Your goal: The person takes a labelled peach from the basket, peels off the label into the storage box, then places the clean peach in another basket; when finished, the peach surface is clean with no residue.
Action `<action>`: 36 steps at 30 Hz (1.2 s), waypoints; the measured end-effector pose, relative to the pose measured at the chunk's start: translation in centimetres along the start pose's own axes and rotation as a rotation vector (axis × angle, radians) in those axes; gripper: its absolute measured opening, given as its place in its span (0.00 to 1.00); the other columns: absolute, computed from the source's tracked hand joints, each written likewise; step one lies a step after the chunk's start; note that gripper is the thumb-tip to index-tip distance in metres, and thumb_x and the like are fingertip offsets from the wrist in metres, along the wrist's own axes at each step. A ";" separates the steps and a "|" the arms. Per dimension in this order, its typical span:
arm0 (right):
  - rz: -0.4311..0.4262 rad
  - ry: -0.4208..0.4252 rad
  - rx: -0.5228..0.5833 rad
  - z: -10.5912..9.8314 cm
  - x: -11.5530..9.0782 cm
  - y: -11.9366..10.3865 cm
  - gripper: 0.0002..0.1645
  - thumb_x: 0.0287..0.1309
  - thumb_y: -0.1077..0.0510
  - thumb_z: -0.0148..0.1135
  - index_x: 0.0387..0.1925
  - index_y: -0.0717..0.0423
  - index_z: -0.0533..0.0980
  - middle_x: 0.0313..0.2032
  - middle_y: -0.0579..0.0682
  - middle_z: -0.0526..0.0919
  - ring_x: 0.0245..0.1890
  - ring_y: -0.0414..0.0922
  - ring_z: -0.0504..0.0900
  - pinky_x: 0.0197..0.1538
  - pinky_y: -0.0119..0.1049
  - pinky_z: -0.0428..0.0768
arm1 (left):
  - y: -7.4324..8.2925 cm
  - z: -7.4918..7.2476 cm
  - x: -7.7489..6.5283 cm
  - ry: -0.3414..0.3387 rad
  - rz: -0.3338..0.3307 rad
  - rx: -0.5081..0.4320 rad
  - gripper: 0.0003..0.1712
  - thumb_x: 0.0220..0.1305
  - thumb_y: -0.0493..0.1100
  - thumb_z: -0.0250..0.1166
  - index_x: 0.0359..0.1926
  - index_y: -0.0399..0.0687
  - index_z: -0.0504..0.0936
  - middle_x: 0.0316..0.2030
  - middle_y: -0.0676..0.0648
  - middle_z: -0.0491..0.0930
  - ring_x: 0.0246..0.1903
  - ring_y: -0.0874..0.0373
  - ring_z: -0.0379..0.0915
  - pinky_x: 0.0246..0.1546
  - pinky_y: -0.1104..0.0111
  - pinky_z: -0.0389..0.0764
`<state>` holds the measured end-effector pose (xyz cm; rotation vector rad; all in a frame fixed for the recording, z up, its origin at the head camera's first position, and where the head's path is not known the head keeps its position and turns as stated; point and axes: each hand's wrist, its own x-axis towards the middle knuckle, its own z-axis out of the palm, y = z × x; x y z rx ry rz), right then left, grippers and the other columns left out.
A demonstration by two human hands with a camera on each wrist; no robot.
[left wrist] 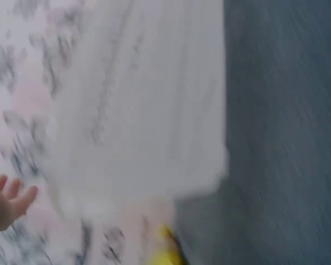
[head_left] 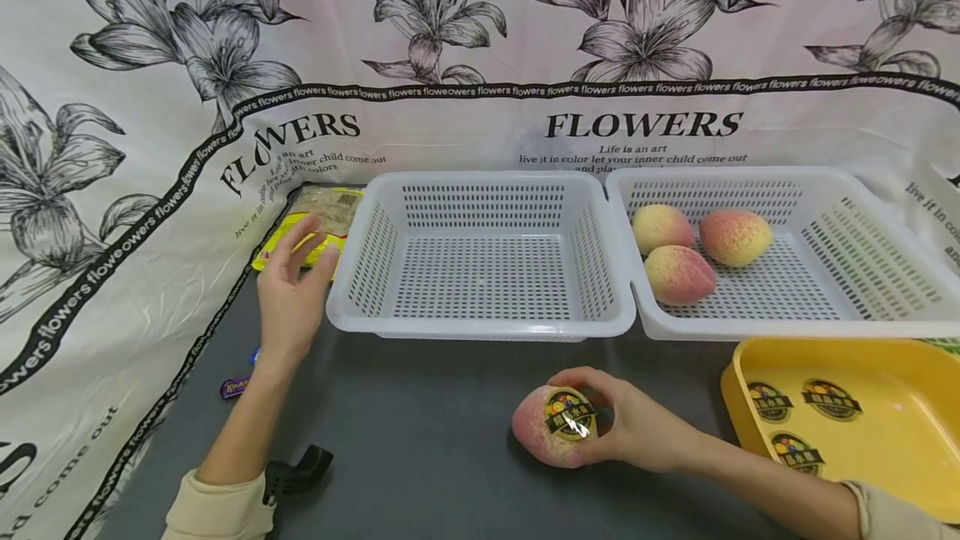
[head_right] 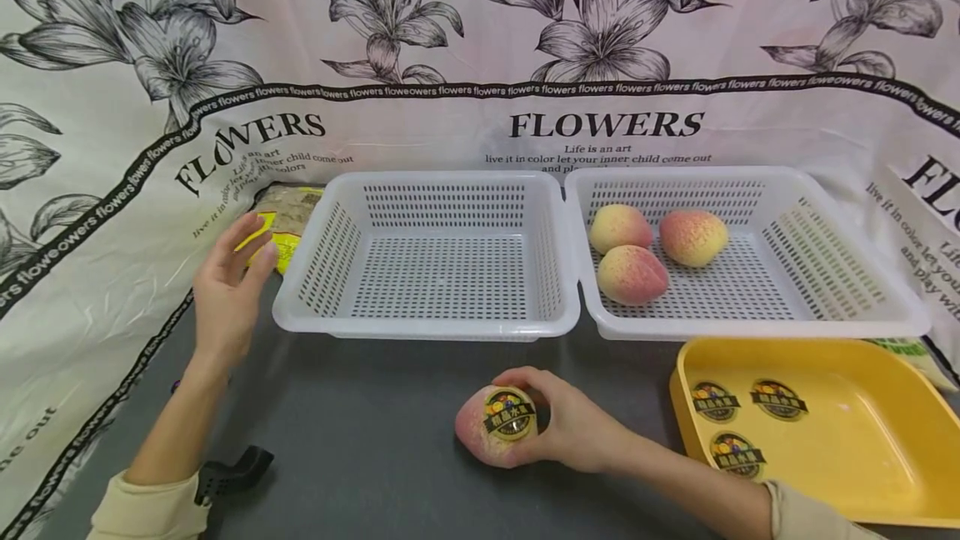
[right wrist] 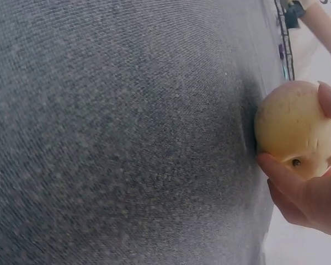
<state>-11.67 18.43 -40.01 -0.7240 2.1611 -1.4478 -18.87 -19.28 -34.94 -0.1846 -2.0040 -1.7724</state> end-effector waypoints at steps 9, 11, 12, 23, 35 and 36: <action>-0.023 0.016 0.013 0.4 0.0 0.4 0.41 0.46 0.57 0.76 0.60 0.61 0.65 0.54 0.57 0.70 0.49 0.56 0.72 0.41 0.37 0.80 | 2.8 6.5 -4.2 -0.555 0.282 -0.285 0.25 0.66 0.42 0.63 0.59 0.33 0.71 0.54 0.44 0.75 0.53 0.50 0.71 0.53 0.59 0.74; -0.022 0.019 0.021 0.5 0.0 0.4 0.41 0.46 0.57 0.76 0.60 0.61 0.65 0.54 0.57 0.70 0.48 0.55 0.72 0.41 0.37 0.80 | 2.5 7.7 -5.3 -0.700 0.227 -0.274 0.26 0.66 0.43 0.62 0.60 0.32 0.70 0.56 0.42 0.73 0.55 0.48 0.70 0.54 0.57 0.73; -0.021 0.018 0.027 0.6 0.0 0.4 0.41 0.46 0.57 0.76 0.60 0.61 0.65 0.54 0.58 0.70 0.48 0.55 0.72 0.41 0.37 0.80 | 2.3 8.2 -5.9 -0.757 0.190 -0.260 0.27 0.66 0.43 0.63 0.61 0.32 0.69 0.57 0.41 0.72 0.56 0.47 0.69 0.55 0.56 0.72; 0.000 0.014 0.042 0.5 -0.3 0.3 0.42 0.47 0.58 0.75 0.61 0.62 0.64 0.53 0.59 0.70 0.50 0.58 0.72 0.40 0.37 0.80 | -0.4 11.6 -10.1 -1.012 -0.285 -0.062 0.36 0.60 0.41 0.68 0.67 0.54 0.65 0.62 0.52 0.64 0.61 0.54 0.60 0.55 0.69 0.70; 0.118 0.079 0.033 -1.6 -1.2 -0.1 0.33 0.56 0.55 0.68 0.60 0.62 0.67 0.55 0.59 0.72 0.56 0.60 0.70 0.48 0.43 0.79 | -1.2 12.8 -11.1 -1.004 -0.377 -0.092 0.37 0.52 0.33 0.73 0.63 0.47 0.69 0.58 0.52 0.67 0.57 0.59 0.63 0.53 0.71 0.71; 0.171 0.098 0.048 -2.1 -1.4 -0.4 0.31 0.58 0.54 0.66 0.59 0.63 0.68 0.55 0.58 0.73 0.56 0.59 0.71 0.48 0.44 0.79 | -1.2 12.9 -11.1 -1.003 -0.373 -0.088 0.37 0.52 0.33 0.73 0.63 0.46 0.70 0.57 0.52 0.67 0.57 0.60 0.62 0.53 0.71 0.71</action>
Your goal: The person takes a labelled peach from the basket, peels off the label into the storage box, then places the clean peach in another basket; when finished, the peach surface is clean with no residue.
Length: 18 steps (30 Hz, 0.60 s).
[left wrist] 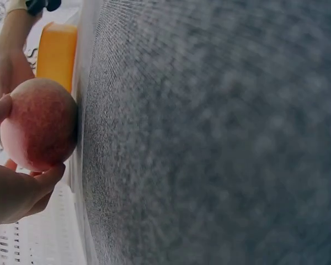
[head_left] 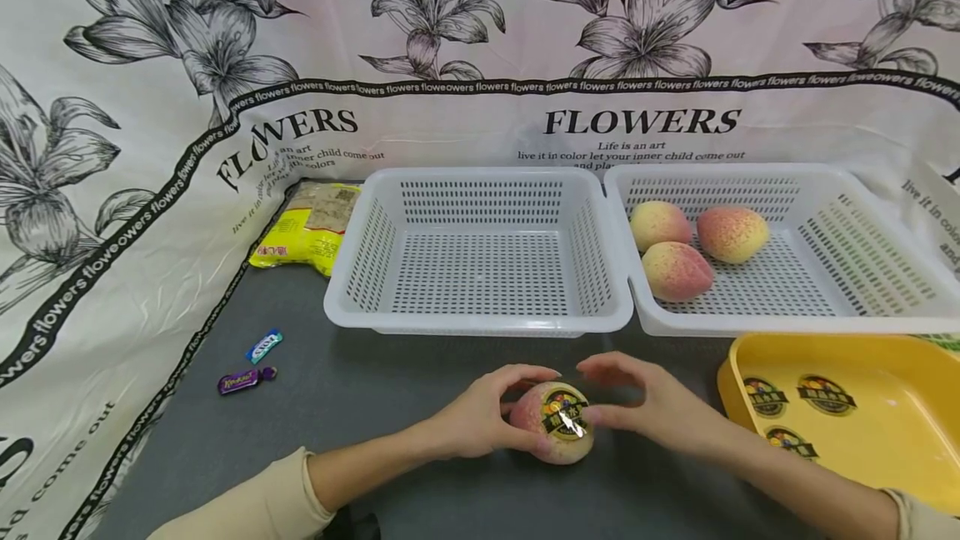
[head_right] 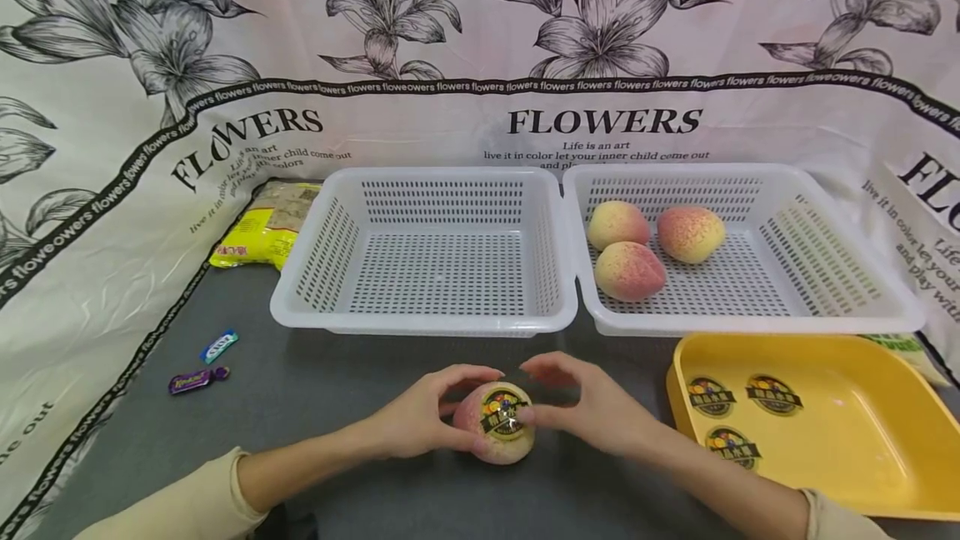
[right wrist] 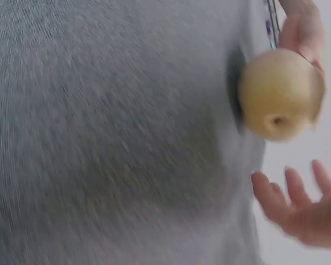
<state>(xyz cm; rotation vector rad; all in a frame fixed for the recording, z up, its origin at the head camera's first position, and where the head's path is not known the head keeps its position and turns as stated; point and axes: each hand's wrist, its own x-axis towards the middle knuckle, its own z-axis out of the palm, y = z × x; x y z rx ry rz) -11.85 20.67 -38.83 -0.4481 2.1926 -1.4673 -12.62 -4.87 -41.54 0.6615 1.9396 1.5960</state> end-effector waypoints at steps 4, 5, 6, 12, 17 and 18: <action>0.243 -0.049 0.228 -1.7 -0.5 -0.7 0.30 0.67 0.49 0.57 0.59 0.68 0.68 0.45 0.57 0.79 0.46 0.51 0.79 0.43 0.45 0.81 | -0.1 0.1 0.0 0.015 0.007 0.015 0.34 0.50 0.33 0.74 0.60 0.46 0.73 0.54 0.53 0.68 0.55 0.60 0.63 0.52 0.72 0.72; 0.296 -0.088 0.317 -2.1 -0.5 -0.8 0.30 0.68 0.49 0.54 0.59 0.69 0.67 0.44 0.57 0.80 0.44 0.50 0.80 0.42 0.45 0.82 | -0.1 0.1 0.0 0.018 0.009 0.022 0.34 0.50 0.33 0.74 0.60 0.46 0.74 0.54 0.53 0.68 0.55 0.60 0.64 0.52 0.73 0.72; 0.337 -0.128 0.388 -2.3 -0.6 -0.8 0.30 0.69 0.48 0.52 0.60 0.70 0.67 0.43 0.57 0.80 0.43 0.49 0.81 0.42 0.44 0.82 | -0.1 0.1 0.0 0.020 0.008 0.026 0.34 0.50 0.33 0.74 0.60 0.46 0.74 0.53 0.54 0.69 0.55 0.60 0.64 0.51 0.73 0.72; 0.369 -0.281 0.538 -2.5 -0.2 -0.9 0.27 0.71 0.49 0.50 0.57 0.69 0.70 0.40 0.55 0.83 0.40 0.46 0.83 0.43 0.41 0.81 | -0.1 0.1 0.0 0.017 0.000 0.036 0.34 0.50 0.33 0.74 0.60 0.46 0.74 0.53 0.54 0.68 0.54 0.61 0.64 0.52 0.73 0.71; 0.355 -0.299 0.538 -2.2 0.2 -1.1 0.23 0.70 0.51 0.50 0.55 0.67 0.73 0.38 0.53 0.83 0.38 0.44 0.83 0.43 0.42 0.81 | 0.1 0.0 -0.1 0.014 0.001 0.044 0.34 0.51 0.33 0.74 0.59 0.47 0.74 0.53 0.54 0.69 0.54 0.61 0.65 0.52 0.73 0.71; 0.353 -0.299 0.532 -2.1 0.3 -1.2 0.23 0.70 0.51 0.51 0.54 0.66 0.73 0.38 0.53 0.83 0.37 0.44 0.83 0.43 0.42 0.81 | 0.1 0.0 -0.1 0.013 0.000 0.046 0.33 0.51 0.33 0.74 0.59 0.47 0.74 0.53 0.54 0.69 0.54 0.61 0.64 0.52 0.73 0.71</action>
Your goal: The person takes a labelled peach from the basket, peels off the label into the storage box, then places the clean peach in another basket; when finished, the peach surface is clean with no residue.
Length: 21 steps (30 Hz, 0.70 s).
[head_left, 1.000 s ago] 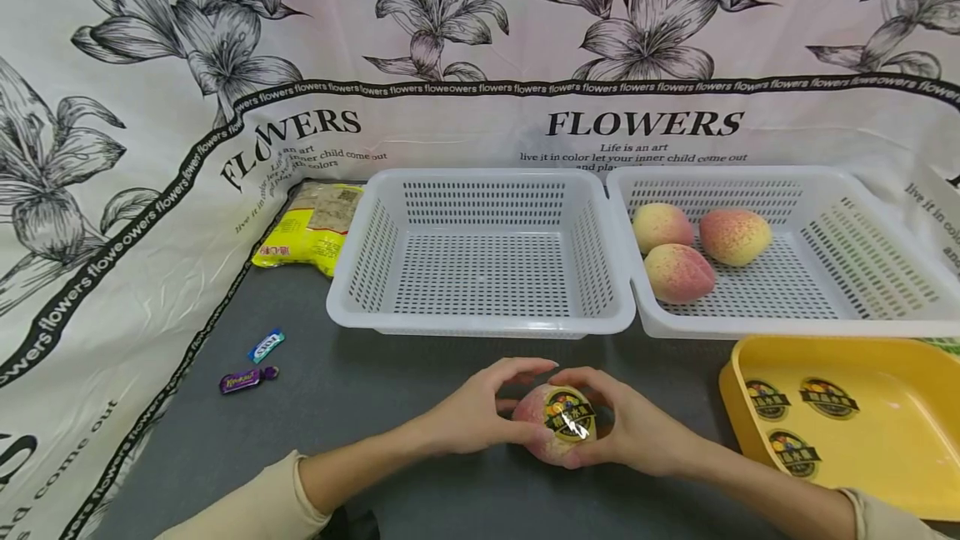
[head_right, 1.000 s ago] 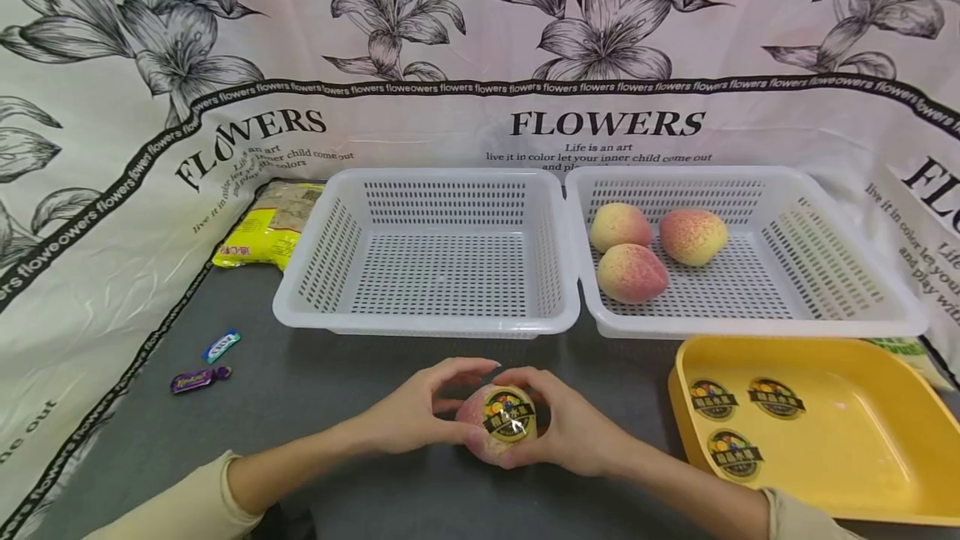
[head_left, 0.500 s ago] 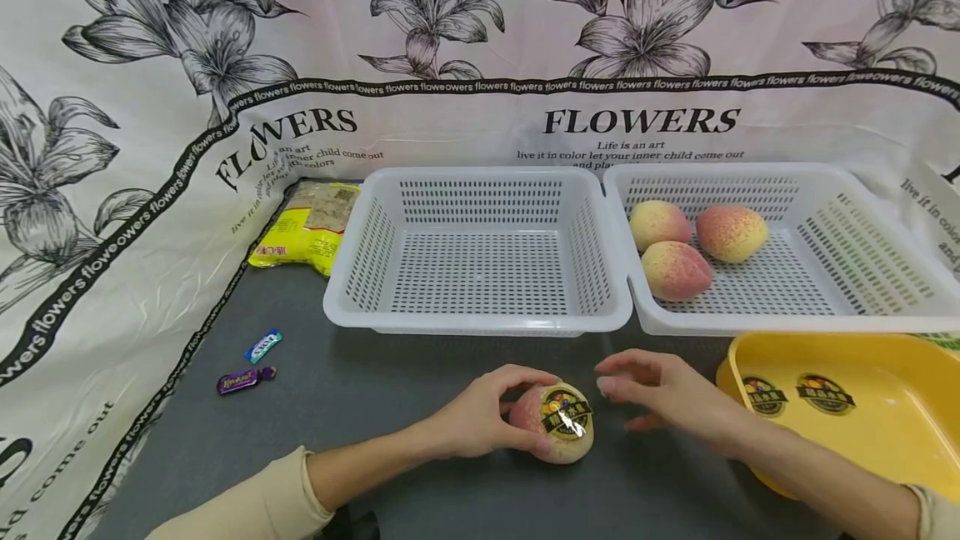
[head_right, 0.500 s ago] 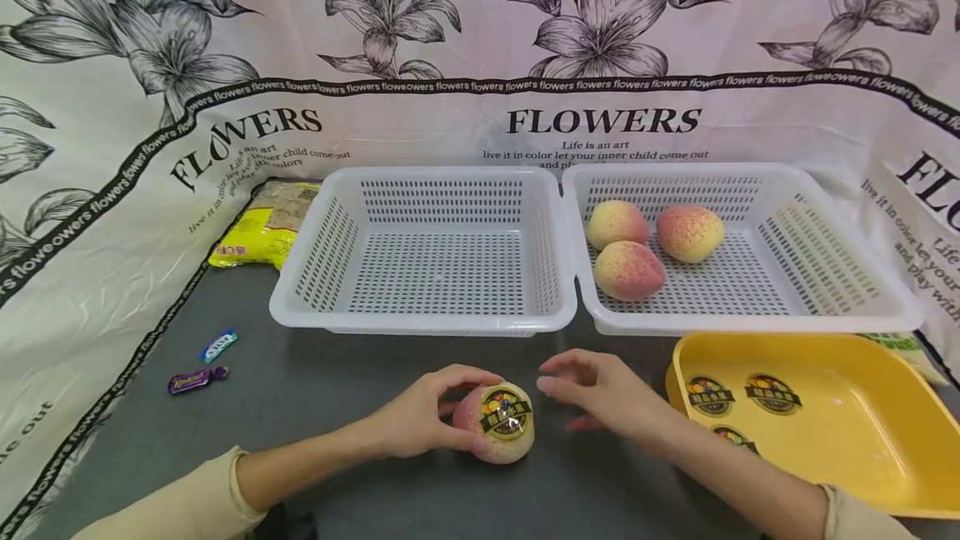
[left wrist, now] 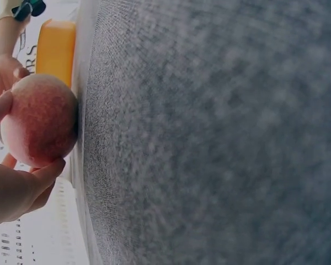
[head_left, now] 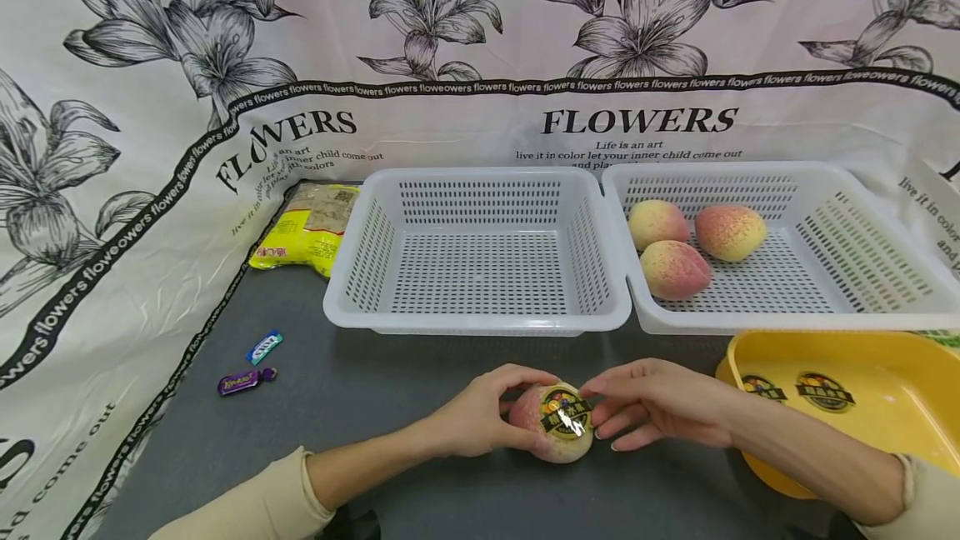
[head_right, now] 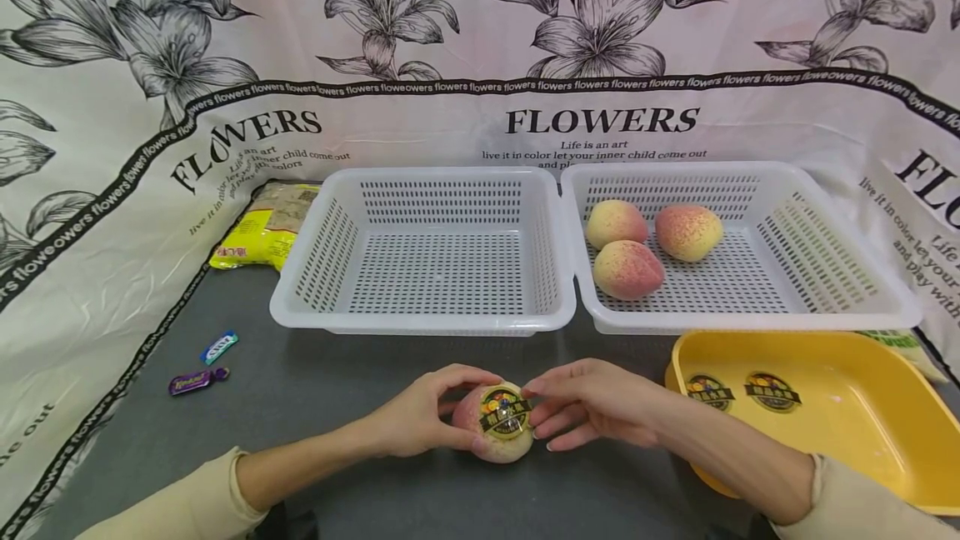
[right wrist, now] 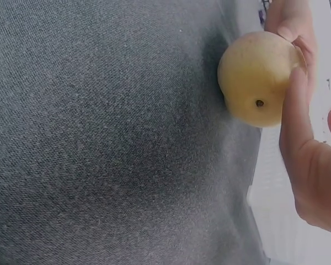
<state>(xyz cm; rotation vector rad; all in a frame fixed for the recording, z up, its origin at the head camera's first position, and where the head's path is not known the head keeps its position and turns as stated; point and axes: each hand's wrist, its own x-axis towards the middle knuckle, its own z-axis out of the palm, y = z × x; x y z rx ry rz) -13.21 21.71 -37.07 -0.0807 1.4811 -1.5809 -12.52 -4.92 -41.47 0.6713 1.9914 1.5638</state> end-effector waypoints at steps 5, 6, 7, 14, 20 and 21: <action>0.015 0.044 -0.052 0.4 0.4 -0.4 0.17 0.69 0.52 0.53 0.47 0.61 0.77 0.35 0.51 0.81 0.34 0.42 0.81 0.43 0.43 0.81 | 0.0 0.0 -0.1 -0.004 -0.001 0.002 0.34 0.51 0.33 0.74 0.59 0.46 0.73 0.52 0.54 0.68 0.54 0.61 0.65 0.52 0.73 0.71; 0.020 0.053 -0.060 0.5 0.5 -0.5 0.16 0.68 0.51 0.54 0.45 0.60 0.78 0.35 0.51 0.81 0.35 0.43 0.81 0.43 0.43 0.81 | 0.0 0.0 -0.1 -0.004 -0.001 0.003 0.34 0.51 0.33 0.74 0.59 0.46 0.73 0.52 0.54 0.68 0.53 0.61 0.65 0.52 0.73 0.71; 0.021 0.063 -0.071 0.5 0.5 -0.6 0.16 0.68 0.51 0.54 0.44 0.59 0.79 0.35 0.51 0.81 0.36 0.43 0.80 0.43 0.44 0.81 | 0.0 0.0 -0.1 -0.005 0.001 0.003 0.34 0.51 0.33 0.74 0.59 0.46 0.73 0.52 0.54 0.68 0.54 0.61 0.65 0.51 0.73 0.71; 0.018 0.112 -0.096 1.0 0.4 -1.3 0.16 0.67 0.52 0.55 0.46 0.61 0.76 0.39 0.54 0.79 0.40 0.48 0.79 0.45 0.47 0.80 | 0.1 0.0 0.0 -0.009 0.004 -0.005 0.34 0.50 0.33 0.74 0.59 0.48 0.74 0.52 0.54 0.68 0.54 0.62 0.64 0.52 0.73 0.71; 0.032 0.133 -0.090 1.0 0.6 -1.3 0.20 0.67 0.53 0.55 0.51 0.64 0.71 0.43 0.58 0.75 0.43 0.52 0.78 0.45 0.49 0.80 | 0.2 0.0 0.0 -0.009 0.000 -0.005 0.34 0.50 0.34 0.74 0.59 0.48 0.73 0.52 0.54 0.68 0.54 0.61 0.65 0.51 0.73 0.72; 0.035 0.137 -0.086 1.0 0.6 -1.3 0.20 0.67 0.53 0.56 0.51 0.64 0.71 0.42 0.58 0.75 0.43 0.52 0.78 0.45 0.48 0.80 | 0.2 0.0 0.0 -0.011 0.000 -0.006 0.34 0.50 0.33 0.74 0.59 0.48 0.73 0.52 0.54 0.68 0.54 0.61 0.65 0.51 0.73 0.72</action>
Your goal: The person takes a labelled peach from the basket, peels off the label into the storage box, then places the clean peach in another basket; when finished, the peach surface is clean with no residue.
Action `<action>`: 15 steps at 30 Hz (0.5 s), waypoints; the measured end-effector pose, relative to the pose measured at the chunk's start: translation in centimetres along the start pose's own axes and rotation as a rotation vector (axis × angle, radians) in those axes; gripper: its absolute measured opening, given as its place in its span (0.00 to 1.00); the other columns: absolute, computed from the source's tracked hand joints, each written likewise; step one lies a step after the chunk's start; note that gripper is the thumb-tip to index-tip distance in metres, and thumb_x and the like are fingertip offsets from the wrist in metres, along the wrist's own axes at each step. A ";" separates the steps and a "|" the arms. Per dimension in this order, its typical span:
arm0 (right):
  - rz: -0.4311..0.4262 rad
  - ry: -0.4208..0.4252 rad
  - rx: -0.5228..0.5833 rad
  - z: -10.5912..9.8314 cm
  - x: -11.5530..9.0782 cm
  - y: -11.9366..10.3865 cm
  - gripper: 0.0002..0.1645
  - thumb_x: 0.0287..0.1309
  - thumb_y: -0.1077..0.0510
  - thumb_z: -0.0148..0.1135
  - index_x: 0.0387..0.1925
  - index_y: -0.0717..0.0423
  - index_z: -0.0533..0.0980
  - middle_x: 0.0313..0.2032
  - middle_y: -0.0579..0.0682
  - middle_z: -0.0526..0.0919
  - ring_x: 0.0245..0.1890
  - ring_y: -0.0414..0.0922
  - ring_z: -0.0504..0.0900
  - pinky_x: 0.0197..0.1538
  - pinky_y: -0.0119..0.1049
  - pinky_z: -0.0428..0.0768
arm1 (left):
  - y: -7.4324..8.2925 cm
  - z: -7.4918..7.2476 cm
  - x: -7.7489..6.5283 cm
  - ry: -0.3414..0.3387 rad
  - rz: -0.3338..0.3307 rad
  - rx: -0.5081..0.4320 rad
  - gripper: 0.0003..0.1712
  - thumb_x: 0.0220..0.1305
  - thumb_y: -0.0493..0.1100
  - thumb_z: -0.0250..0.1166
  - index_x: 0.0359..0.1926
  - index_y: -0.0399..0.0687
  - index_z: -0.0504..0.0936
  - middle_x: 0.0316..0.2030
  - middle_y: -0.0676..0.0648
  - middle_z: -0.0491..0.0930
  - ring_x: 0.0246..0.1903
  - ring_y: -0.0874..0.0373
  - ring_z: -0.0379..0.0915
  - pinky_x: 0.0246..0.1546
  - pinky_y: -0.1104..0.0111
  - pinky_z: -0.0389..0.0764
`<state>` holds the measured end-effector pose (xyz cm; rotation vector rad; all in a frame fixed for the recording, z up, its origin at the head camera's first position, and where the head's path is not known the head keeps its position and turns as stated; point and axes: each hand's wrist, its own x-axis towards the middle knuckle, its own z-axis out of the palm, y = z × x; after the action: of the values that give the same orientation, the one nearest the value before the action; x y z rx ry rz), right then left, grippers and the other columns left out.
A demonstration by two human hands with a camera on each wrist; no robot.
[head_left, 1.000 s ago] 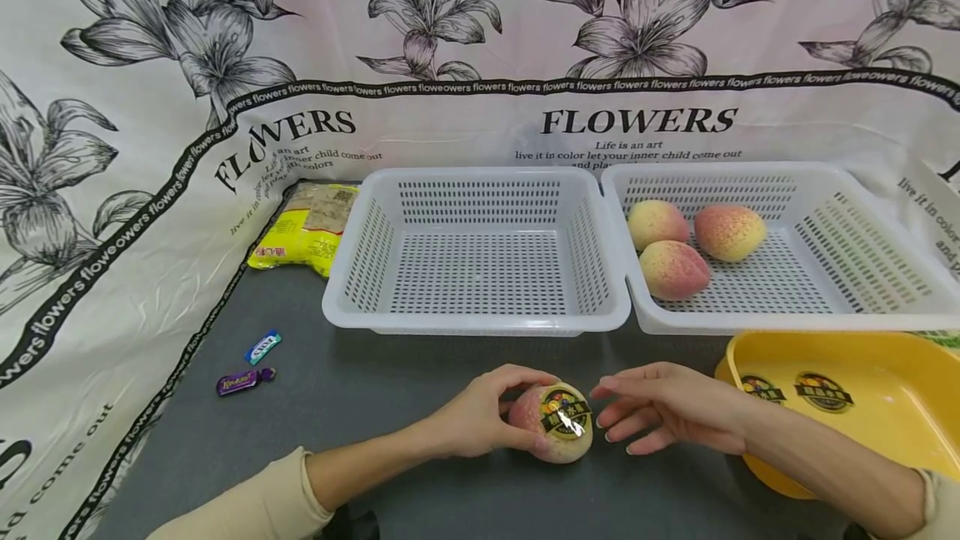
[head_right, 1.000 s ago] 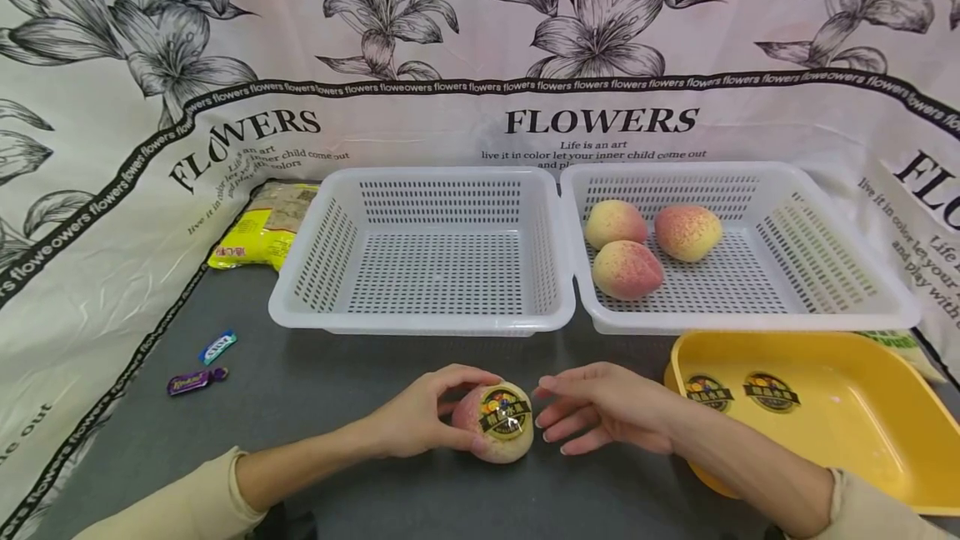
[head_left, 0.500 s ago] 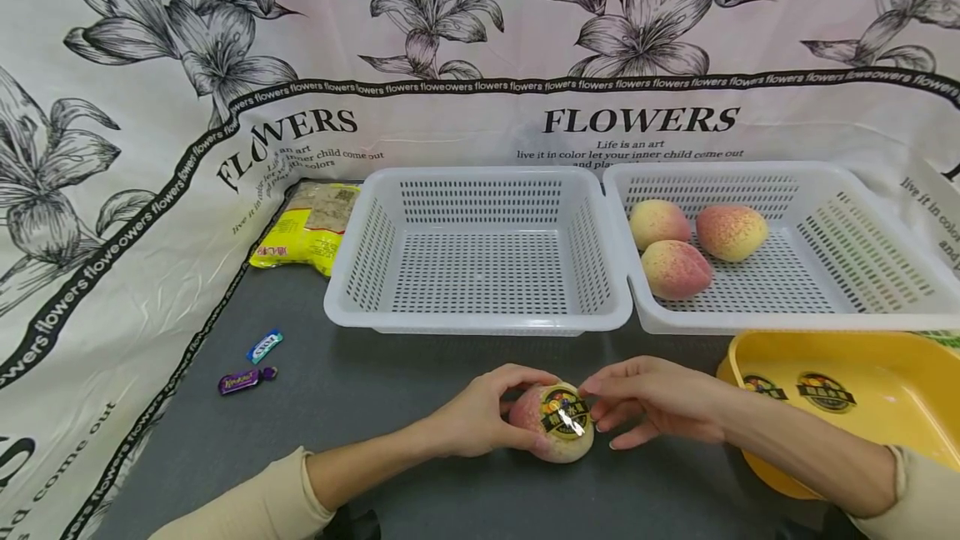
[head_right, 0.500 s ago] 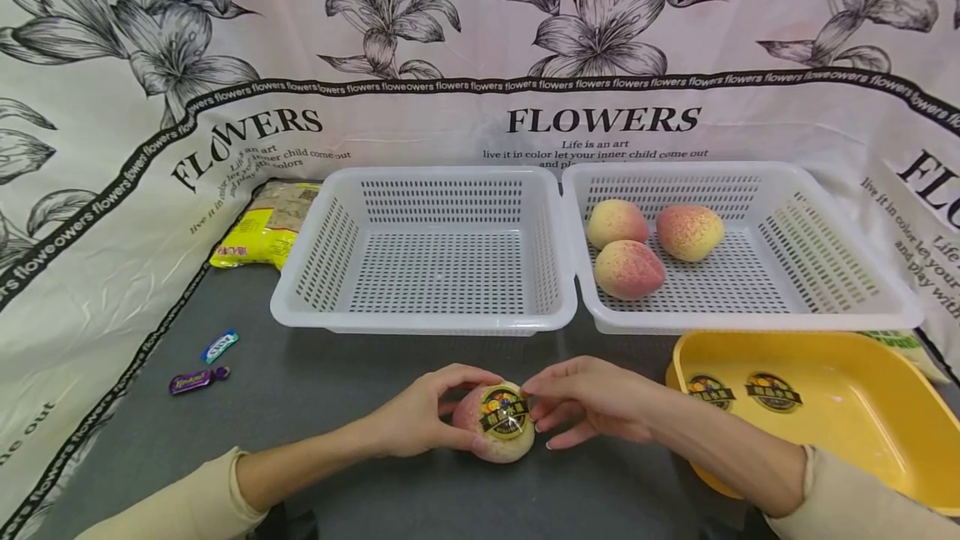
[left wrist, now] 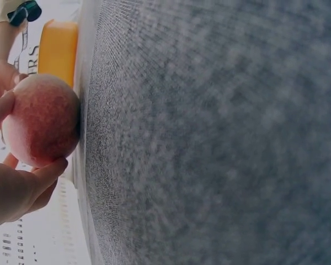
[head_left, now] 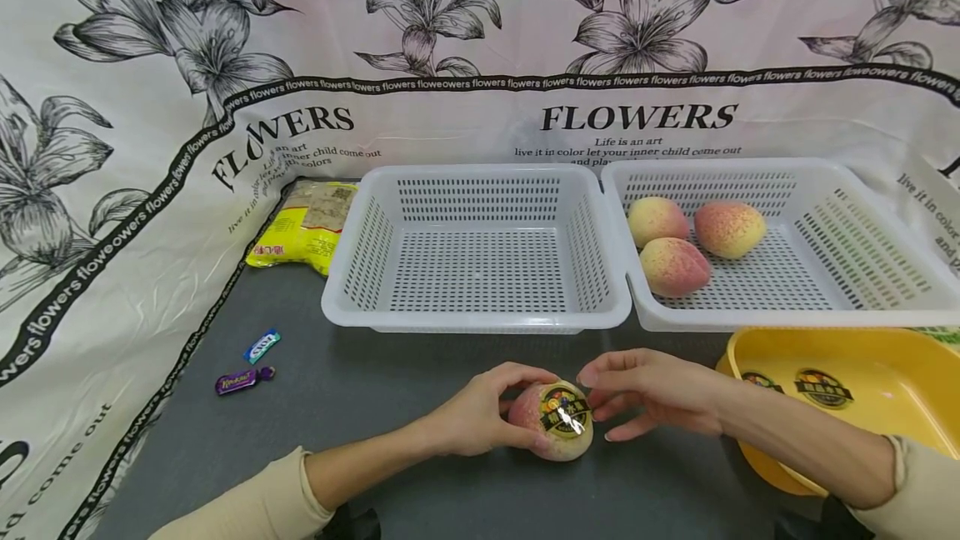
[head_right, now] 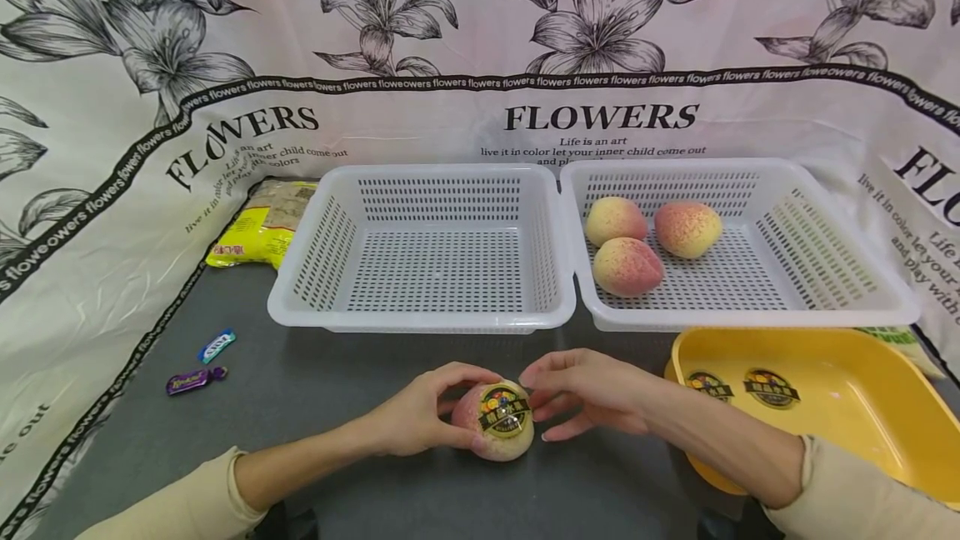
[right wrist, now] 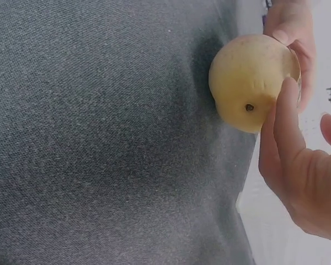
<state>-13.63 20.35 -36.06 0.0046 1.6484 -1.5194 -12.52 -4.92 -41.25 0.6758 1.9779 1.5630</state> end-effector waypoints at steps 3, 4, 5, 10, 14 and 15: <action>0.001 0.003 0.007 0.0 0.1 0.0 0.20 0.66 0.53 0.56 0.52 0.64 0.70 0.41 0.58 0.74 0.41 0.51 0.77 0.45 0.48 0.80 | 0.0 0.0 0.0 0.000 -0.003 -0.003 0.34 0.50 0.33 0.74 0.59 0.47 0.73 0.52 0.54 0.67 0.53 0.61 0.65 0.51 0.73 0.72; 0.000 0.001 0.008 0.1 0.1 -0.1 0.20 0.66 0.53 0.56 0.51 0.64 0.70 0.40 0.57 0.74 0.41 0.50 0.77 0.45 0.47 0.80 | 0.0 0.0 0.0 0.001 -0.004 -0.002 0.34 0.50 0.33 0.74 0.59 0.47 0.73 0.52 0.54 0.67 0.53 0.61 0.65 0.51 0.73 0.72; -0.003 -0.001 0.007 0.1 0.1 -0.1 0.20 0.66 0.53 0.56 0.51 0.64 0.70 0.40 0.57 0.74 0.40 0.50 0.78 0.45 0.47 0.80 | 0.1 0.0 0.0 0.002 -0.004 -0.002 0.34 0.50 0.33 0.74 0.59 0.47 0.73 0.52 0.54 0.68 0.53 0.61 0.65 0.51 0.73 0.72; 0.000 -0.011 -0.017 0.5 0.4 -0.6 0.19 0.66 0.54 0.57 0.50 0.65 0.72 0.39 0.55 0.77 0.37 0.47 0.78 0.44 0.43 0.80 | 0.1 0.0 -0.1 0.007 -0.001 0.003 0.34 0.50 0.33 0.74 0.59 0.47 0.74 0.52 0.54 0.68 0.53 0.61 0.65 0.51 0.73 0.72; 0.017 0.006 -0.084 0.6 0.5 -1.0 0.19 0.66 0.53 0.58 0.49 0.65 0.75 0.37 0.53 0.80 0.35 0.45 0.80 0.41 0.40 0.80 | 0.2 0.0 -0.1 0.006 0.007 0.004 0.34 0.50 0.33 0.74 0.59 0.46 0.74 0.52 0.54 0.68 0.53 0.61 0.65 0.51 0.73 0.72; 0.017 0.009 -0.101 0.6 0.5 -1.0 0.19 0.65 0.53 0.58 0.49 0.65 0.76 0.37 0.53 0.81 0.34 0.45 0.80 0.41 0.40 0.80 | 0.2 0.0 0.0 0.005 0.009 0.004 0.34 0.50 0.33 0.74 0.59 0.46 0.74 0.52 0.54 0.68 0.53 0.61 0.65 0.51 0.73 0.72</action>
<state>-14.12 19.35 -35.44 -0.0291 1.7259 -1.4239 -12.50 -4.93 -41.08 0.6838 1.9853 1.5680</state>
